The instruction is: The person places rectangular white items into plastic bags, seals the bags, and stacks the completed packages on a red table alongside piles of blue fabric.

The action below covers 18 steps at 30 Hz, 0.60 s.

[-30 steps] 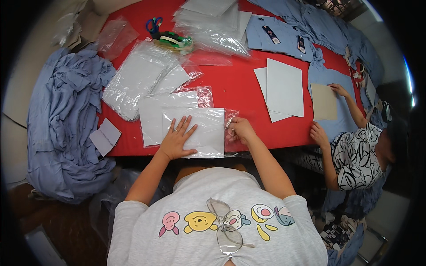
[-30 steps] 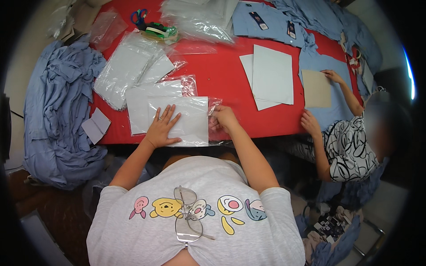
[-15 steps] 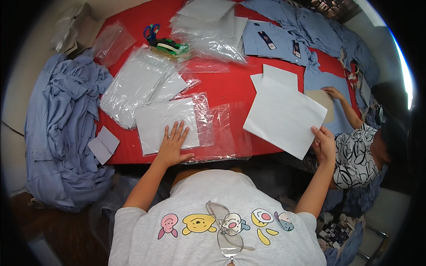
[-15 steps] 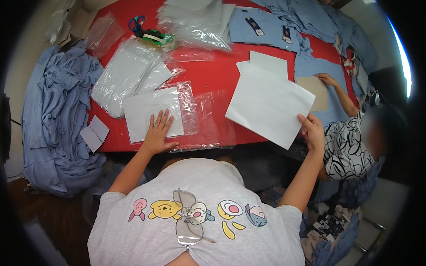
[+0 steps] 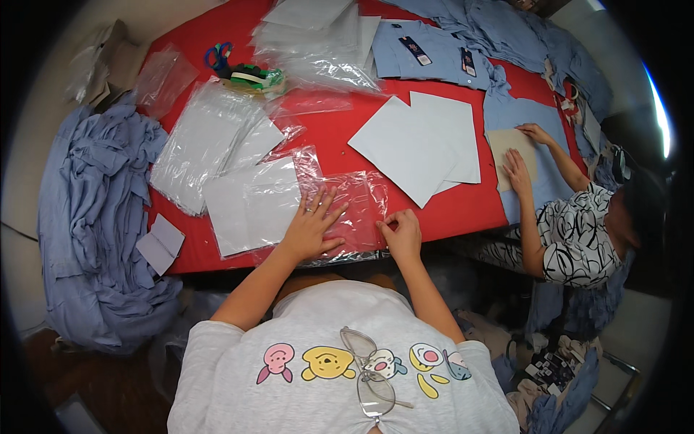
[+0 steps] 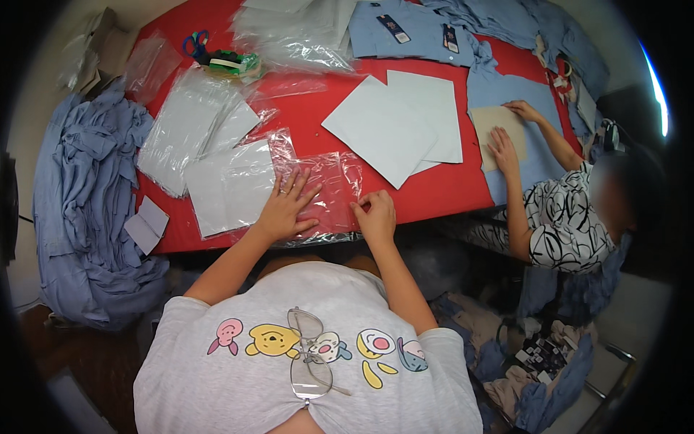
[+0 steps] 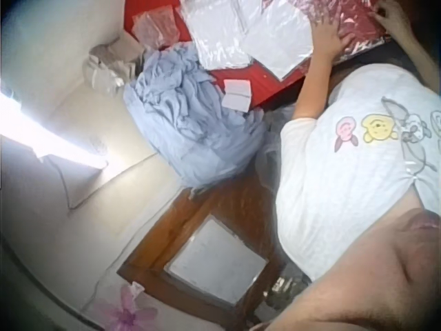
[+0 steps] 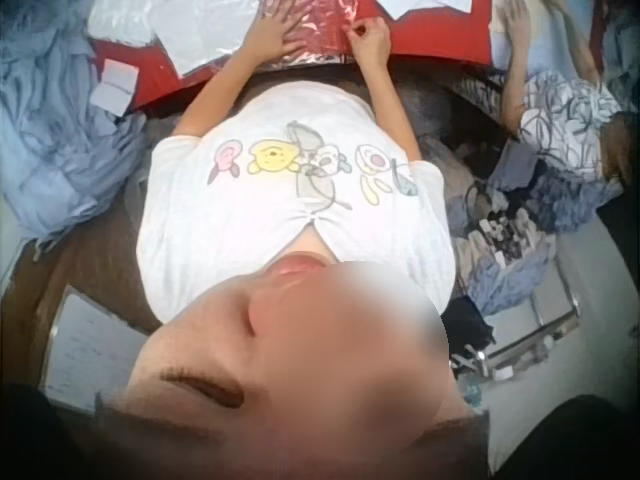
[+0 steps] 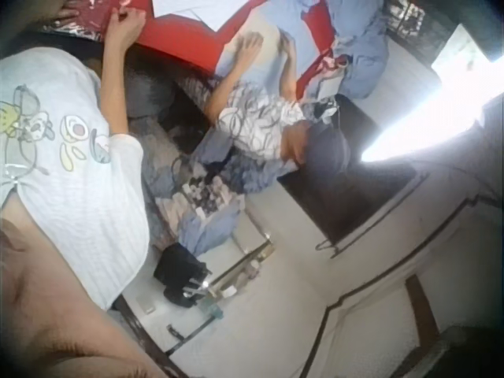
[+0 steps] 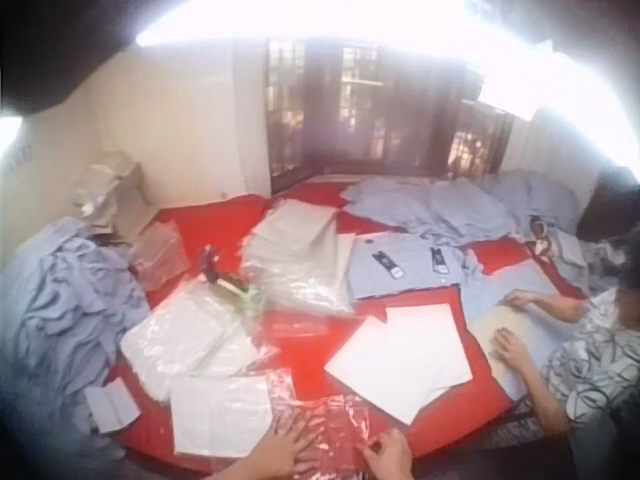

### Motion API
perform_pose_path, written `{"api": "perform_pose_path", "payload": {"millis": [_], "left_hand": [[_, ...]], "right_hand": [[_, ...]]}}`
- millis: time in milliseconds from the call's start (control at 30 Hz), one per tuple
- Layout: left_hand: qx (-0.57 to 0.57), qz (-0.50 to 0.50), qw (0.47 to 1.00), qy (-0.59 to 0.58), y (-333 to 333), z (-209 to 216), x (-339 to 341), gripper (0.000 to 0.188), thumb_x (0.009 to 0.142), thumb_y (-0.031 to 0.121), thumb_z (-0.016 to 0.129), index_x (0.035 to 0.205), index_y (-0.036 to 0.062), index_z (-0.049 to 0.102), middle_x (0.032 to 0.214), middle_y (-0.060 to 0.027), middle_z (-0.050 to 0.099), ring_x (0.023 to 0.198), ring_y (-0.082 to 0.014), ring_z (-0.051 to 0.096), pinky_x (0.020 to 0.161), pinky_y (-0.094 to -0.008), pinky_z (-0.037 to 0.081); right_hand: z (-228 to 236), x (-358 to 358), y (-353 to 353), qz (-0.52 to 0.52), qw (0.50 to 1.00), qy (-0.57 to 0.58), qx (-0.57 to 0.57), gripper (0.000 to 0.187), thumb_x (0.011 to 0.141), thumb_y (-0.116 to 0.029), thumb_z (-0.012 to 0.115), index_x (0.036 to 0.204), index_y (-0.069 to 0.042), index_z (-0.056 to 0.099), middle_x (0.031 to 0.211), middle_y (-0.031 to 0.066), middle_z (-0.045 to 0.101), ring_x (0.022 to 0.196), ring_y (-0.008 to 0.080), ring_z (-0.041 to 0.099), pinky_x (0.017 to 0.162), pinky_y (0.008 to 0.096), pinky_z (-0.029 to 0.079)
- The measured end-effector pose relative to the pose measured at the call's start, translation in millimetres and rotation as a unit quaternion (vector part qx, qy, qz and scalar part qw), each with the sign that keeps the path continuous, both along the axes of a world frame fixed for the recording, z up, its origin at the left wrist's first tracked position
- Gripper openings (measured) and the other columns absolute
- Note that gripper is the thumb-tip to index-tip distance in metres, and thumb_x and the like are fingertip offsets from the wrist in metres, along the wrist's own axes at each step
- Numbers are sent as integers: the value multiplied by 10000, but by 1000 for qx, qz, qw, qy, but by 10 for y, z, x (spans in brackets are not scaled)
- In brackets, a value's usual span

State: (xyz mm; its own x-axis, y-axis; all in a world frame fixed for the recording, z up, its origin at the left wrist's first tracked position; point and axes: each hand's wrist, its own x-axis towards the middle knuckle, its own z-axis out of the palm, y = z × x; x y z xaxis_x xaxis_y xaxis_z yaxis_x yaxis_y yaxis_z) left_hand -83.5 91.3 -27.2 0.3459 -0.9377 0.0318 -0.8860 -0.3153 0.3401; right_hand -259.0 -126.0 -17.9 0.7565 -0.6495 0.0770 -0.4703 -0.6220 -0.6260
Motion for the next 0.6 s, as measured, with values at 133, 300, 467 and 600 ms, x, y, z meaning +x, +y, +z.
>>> {"api": "perform_pose_path", "payload": {"millis": [133, 300, 467, 600], "left_hand": [[25, 26, 999, -11, 188, 32, -21, 949, 909, 686, 697, 1706, 258, 412, 1830, -177, 168, 1685, -426, 130, 1321, -677, 94], [-6, 44, 999, -8, 218, 33, -75, 903, 937, 579, 707, 1701, 200, 410, 1819, -187, 199, 1683, -416, 151, 1327, -662, 100], [-42, 59, 997, 15, 135, 8, -185, 800, 959, 320, 701, 1662, 58, 423, 1797, -190, 262, 1672, -394, 214, 1335, -624, 158], [-54, 28, 998, 16, -14, -6, -185, 769, 969, 262, 679, 1654, 33, 414, 1793, -179, 278, 1669, -394, 223, 1334, -602, 193]], "right_hand": [[148, 69, 194, -28, 979, -23, 203, 288, 854, -164, 861, 1057, -67, 682, 1012, 103, 668, 909, 329, 692, 742, 434, 569], [450, 138, 497, 183, 983, -16, 23, 620, 846, -160, 829, 1419, -95, 603, 1329, 129, 641, 1113, 342, 715, 871, 461, 607], [323, 123, 583, 220, 968, -98, -71, 650, 871, -187, 839, 1474, -112, 607, 1318, 121, 651, 1036, 321, 726, 821, 433, 612], [243, 109, 416, 145, 987, -31, 57, 563, 904, -162, 782, 1428, -35, 618, 1297, 187, 643, 1013, 378, 721, 826, 466, 611]]}}
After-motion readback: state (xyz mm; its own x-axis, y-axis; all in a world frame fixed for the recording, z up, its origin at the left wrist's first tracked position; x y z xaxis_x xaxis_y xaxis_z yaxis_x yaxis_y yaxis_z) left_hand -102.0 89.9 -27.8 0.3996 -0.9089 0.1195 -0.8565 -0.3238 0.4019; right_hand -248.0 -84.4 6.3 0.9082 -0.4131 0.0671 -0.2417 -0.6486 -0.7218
